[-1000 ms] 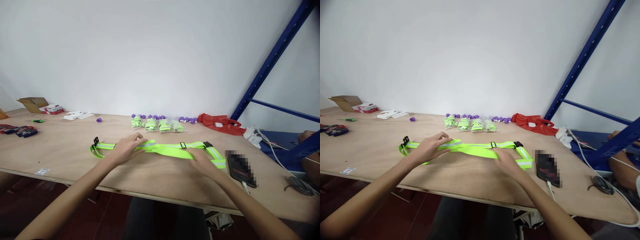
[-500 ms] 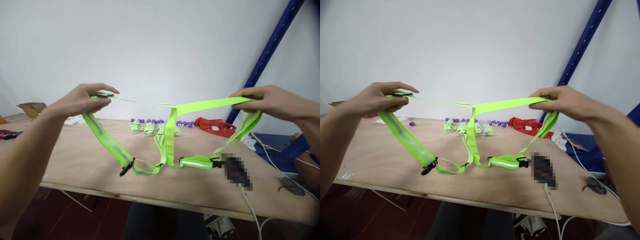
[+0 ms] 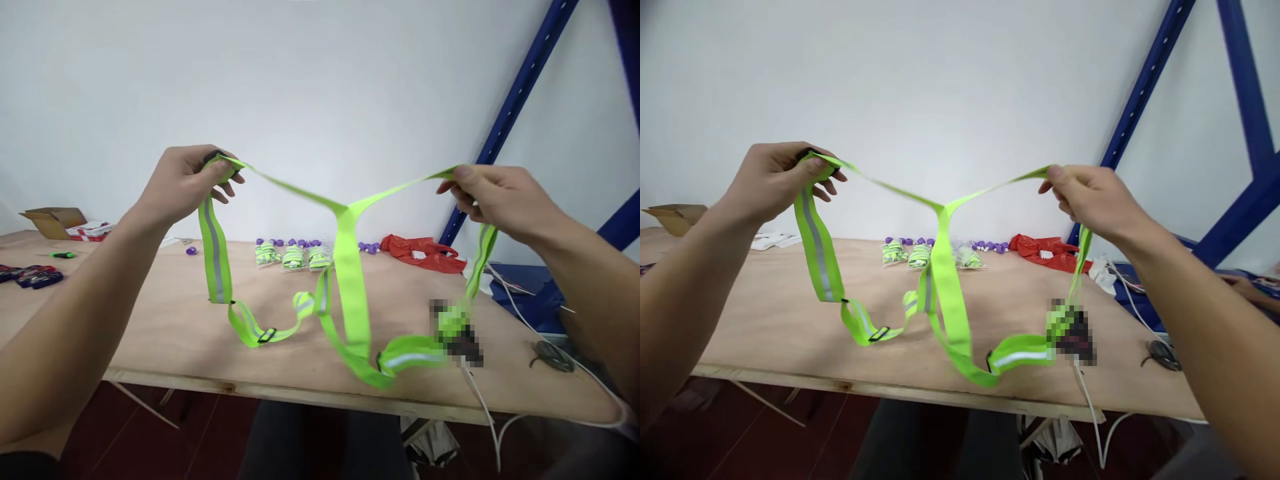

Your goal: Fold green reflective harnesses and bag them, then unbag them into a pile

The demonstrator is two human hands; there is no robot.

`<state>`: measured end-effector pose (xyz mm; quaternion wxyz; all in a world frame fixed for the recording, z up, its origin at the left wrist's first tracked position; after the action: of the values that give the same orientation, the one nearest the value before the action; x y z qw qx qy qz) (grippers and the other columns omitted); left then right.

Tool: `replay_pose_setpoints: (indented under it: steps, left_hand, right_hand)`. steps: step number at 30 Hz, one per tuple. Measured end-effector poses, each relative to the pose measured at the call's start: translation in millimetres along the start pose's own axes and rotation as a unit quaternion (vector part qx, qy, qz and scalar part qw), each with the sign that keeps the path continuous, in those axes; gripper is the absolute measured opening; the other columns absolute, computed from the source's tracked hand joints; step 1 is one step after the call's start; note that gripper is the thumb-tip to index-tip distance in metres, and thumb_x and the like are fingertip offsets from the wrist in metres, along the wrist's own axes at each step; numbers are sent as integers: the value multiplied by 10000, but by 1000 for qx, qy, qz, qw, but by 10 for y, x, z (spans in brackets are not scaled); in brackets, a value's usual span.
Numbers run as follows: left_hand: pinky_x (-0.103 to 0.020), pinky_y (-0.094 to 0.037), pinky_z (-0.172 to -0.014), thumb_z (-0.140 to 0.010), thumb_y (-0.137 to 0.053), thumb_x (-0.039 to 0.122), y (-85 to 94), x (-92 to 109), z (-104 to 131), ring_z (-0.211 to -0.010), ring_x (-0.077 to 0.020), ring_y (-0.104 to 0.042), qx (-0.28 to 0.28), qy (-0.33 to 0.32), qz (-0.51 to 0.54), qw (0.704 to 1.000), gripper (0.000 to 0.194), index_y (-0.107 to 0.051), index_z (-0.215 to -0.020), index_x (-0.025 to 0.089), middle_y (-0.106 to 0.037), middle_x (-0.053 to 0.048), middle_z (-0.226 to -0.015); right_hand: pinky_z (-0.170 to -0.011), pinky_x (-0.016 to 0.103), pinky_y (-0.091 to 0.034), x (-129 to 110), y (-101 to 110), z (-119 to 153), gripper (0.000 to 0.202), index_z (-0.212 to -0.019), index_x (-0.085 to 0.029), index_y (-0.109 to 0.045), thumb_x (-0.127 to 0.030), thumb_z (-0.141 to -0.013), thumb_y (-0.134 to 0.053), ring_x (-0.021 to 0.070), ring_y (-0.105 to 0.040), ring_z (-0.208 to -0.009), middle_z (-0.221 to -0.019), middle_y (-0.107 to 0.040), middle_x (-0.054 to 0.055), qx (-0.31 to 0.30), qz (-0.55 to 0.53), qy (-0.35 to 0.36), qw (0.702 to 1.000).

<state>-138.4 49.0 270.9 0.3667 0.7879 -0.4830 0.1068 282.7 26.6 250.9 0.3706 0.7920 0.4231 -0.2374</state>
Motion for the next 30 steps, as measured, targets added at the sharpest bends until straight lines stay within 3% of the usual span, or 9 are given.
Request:
replay_pose_setpoints:
  steps: [2, 6, 8, 11, 16, 20, 22, 27, 30]
  left_hand:
    - [-335, -554, -624, -865, -643, 239, -30, -79, -6, -647, -136, -608, -11, 45, 48, 998, 156, -648, -957, 113, -609, -46, -788]
    - [-278, -419, -487, -821, -711, 333, -421, -167, 60, -506, -111, -457, -253, 152, 115, 948, 227, -611, -961, 184, -470, 12, -627]
    - [-279, -344, -463, -831, -694, 414, -562, -108, 89, -461, -97, -359, -308, 151, 132, 930, 243, -607, -879, 192, -396, 23, -587]
    - [-291, -311, -476, -824, -646, 469, -639, 13, 41, -461, -105, -348, -249, 121, 173, 945, 271, -571, -837, 209, -392, 12, -604]
    - [-265, -174, -451, -802, -601, 499, -604, 137, 31, -436, -50, -249, -88, 79, 287, 950, 386, -563, -1101, 257, -530, 6, -790]
    - [-292, -124, -444, -835, -553, 621, -525, 176, 153, -487, -57, -276, -21, 52, 341, 938, 471, -596, -1170, 293, -625, -13, -1078]
    - [-293, -128, -426, -809, -588, 665, -462, 229, 257, -524, -68, -324, 2, 45, 350, 936, 512, -613, -1199, 334, -601, 9, -1244]
    - [-243, -116, -386, -845, -674, 471, -265, 372, 427, -527, -62, -241, 39, 48, 375, 925, 307, -651, -1134, 373, -543, 82, -1290]
    - [-211, -97, -393, -860, -630, 319, -239, 143, 307, -519, -51, -228, 39, 82, 374, 923, 174, -655, -1020, 256, -587, 16, -1121]
  right_hand:
    - [-410, 225, -259, -54, 24, 11, 385, -788, -157, -659, -497, -953, -581, 52, -356, -441, -587, -435, -33, 10, 0, -8, 1000]
    - [-434, 207, -370, -113, -31, -23, 212, -774, -162, -604, -308, -914, -668, 72, -455, -491, -595, -466, -33, -7, -48, -30, 998]
    - [-448, 207, -408, -98, -116, -52, 204, -764, -167, -574, -269, -873, -712, 83, -481, -510, -580, -472, -37, -40, -57, -57, 996]
    - [-422, 182, -371, -88, -209, -78, 283, -775, -166, -552, -340, -839, -766, 69, -480, -518, -626, -484, -33, -62, -51, -77, 994]
    - [-394, 194, -269, -84, -257, -45, 441, -737, -177, -509, -504, -769, -805, 33, -393, -465, -644, -447, -52, -56, -82, -83, 992]
    - [-420, 219, -266, -125, -205, 29, 362, -778, -184, -566, -438, -766, -823, 36, -345, -429, -532, -349, -99, -53, -165, -61, 983]
    - [-424, 229, -250, -171, -148, 79, 264, -852, -188, -619, -393, -808, -779, 41, -344, -400, -497, -332, -106, -56, -197, -53, 977]
    - [-456, 239, -208, -280, 48, 148, 178, -831, -202, -626, -328, -936, -558, 19, -400, -405, -603, -520, -68, -44, -230, -32, 972]
    - [-449, 237, -202, -131, 56, 59, 156, -816, -179, -635, -292, -911, -589, 23, -417, -434, -656, -569, -48, -28, -197, -30, 979]
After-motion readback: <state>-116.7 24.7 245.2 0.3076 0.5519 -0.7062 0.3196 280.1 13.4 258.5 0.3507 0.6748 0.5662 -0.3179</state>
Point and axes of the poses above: each hand's wrist, its own z-axis away from the middle knuckle, its own y-axis out of the back of the hand, x = y × z, the point moved 7 cm from there along -z, towards the middle knuckle
